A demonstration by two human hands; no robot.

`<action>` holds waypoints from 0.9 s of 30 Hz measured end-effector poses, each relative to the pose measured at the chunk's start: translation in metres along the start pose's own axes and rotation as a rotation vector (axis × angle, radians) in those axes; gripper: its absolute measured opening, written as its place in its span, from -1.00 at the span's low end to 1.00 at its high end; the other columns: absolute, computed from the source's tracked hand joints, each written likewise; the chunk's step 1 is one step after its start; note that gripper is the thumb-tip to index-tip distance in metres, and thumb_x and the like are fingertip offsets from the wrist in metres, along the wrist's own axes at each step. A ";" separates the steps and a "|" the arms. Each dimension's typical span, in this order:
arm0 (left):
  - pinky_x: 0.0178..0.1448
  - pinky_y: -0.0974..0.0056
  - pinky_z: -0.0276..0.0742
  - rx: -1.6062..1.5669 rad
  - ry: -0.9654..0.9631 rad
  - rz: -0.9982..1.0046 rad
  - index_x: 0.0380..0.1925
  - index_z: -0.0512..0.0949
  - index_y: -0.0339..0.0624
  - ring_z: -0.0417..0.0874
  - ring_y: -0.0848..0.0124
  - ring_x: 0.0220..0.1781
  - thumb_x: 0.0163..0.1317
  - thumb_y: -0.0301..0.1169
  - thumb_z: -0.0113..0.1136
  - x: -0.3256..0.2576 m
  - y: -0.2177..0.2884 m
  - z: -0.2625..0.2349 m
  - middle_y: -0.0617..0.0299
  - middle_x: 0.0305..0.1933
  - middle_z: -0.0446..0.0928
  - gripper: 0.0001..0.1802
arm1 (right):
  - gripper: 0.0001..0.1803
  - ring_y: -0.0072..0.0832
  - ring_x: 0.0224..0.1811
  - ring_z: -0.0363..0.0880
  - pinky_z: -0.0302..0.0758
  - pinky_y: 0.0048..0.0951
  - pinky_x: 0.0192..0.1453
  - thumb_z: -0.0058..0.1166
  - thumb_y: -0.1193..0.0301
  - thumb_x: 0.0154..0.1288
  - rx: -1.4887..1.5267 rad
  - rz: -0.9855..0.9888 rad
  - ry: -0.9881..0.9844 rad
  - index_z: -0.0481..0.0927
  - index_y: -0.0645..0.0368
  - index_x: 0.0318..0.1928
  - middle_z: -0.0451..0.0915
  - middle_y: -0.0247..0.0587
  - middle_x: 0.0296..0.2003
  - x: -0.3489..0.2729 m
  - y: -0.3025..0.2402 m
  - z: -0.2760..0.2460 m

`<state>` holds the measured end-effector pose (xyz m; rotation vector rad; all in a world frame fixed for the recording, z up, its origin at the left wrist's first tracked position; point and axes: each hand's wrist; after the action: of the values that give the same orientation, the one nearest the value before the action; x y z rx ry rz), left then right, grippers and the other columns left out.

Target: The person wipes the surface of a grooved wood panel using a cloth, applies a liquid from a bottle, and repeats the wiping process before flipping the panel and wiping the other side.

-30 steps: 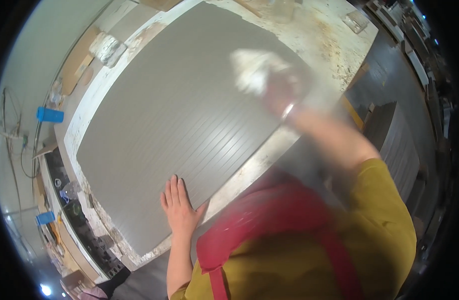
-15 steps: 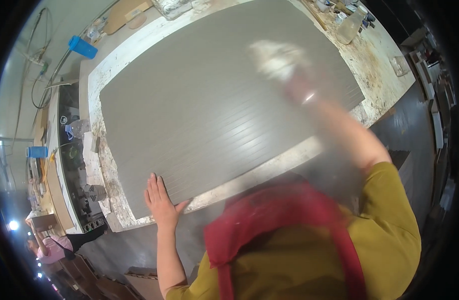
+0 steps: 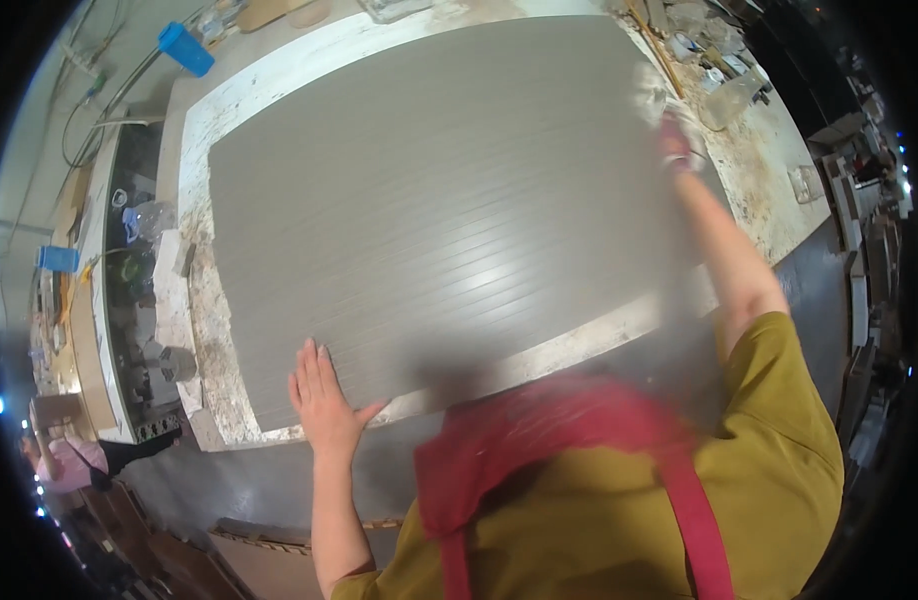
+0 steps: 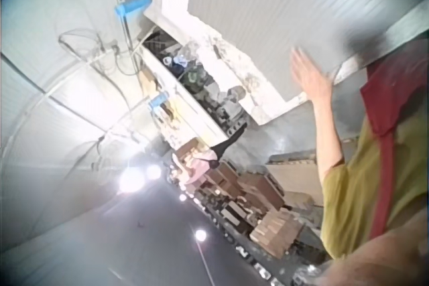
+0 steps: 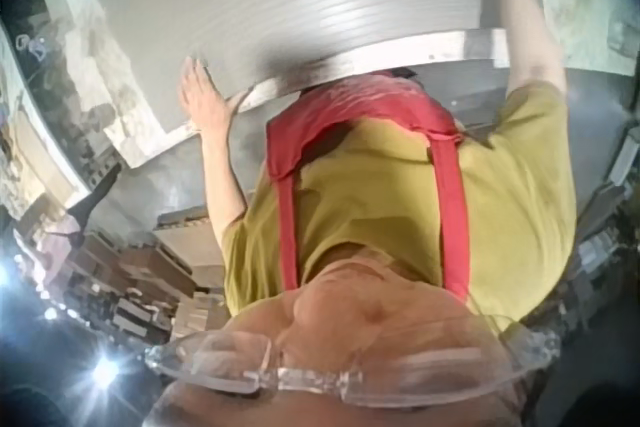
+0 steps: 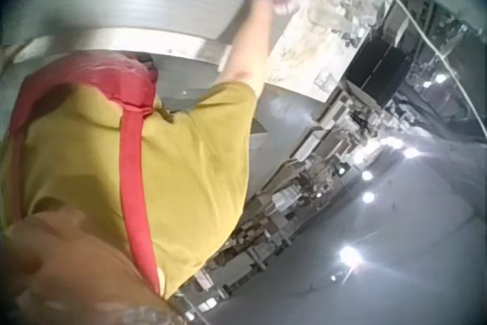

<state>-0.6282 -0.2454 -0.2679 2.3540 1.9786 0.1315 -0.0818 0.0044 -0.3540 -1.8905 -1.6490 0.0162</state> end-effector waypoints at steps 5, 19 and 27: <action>0.41 -0.02 0.00 0.055 -0.040 -0.042 0.28 0.10 -0.37 0.09 -0.02 0.41 -0.41 0.03 0.41 -0.006 -0.003 0.001 -0.09 0.40 0.07 0.22 | -0.62 -0.21 0.06 0.47 0.37 -0.28 0.17 -0.26 0.32 0.36 0.269 -0.557 -0.498 0.43 0.19 0.10 0.51 -0.01 -0.01 -0.147 -0.260 0.014; 0.39 -0.08 -0.04 0.138 0.020 0.096 0.28 0.08 -0.43 0.09 -0.11 0.39 -0.15 0.48 -0.09 -0.004 -0.010 0.013 -0.16 0.39 0.07 0.25 | -0.60 -0.25 0.04 0.46 0.35 -0.29 0.15 -0.22 0.19 0.39 -0.159 0.040 -0.263 0.42 0.13 0.10 0.48 -0.07 0.01 -0.033 -0.061 -0.022; 0.42 -0.08 -0.07 0.126 -0.152 -0.034 0.33 0.04 -0.35 0.01 -0.08 0.43 -0.31 0.25 0.32 -0.002 0.009 -0.011 -0.19 0.41 0.01 0.29 | -0.63 -0.34 0.02 0.48 0.46 -0.30 -0.01 -0.12 0.20 0.36 0.071 0.152 -0.269 0.40 0.13 0.06 0.48 -0.17 0.03 0.012 -0.029 -0.079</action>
<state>-0.6207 -0.2496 -0.2557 2.3232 2.0081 -0.1738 -0.0742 -0.0187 -0.2729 -2.0239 -1.6463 0.4020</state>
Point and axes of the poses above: each hand's wrist, its own x-axis towards the middle knuckle, its own z-axis out of the palm, y = z × x
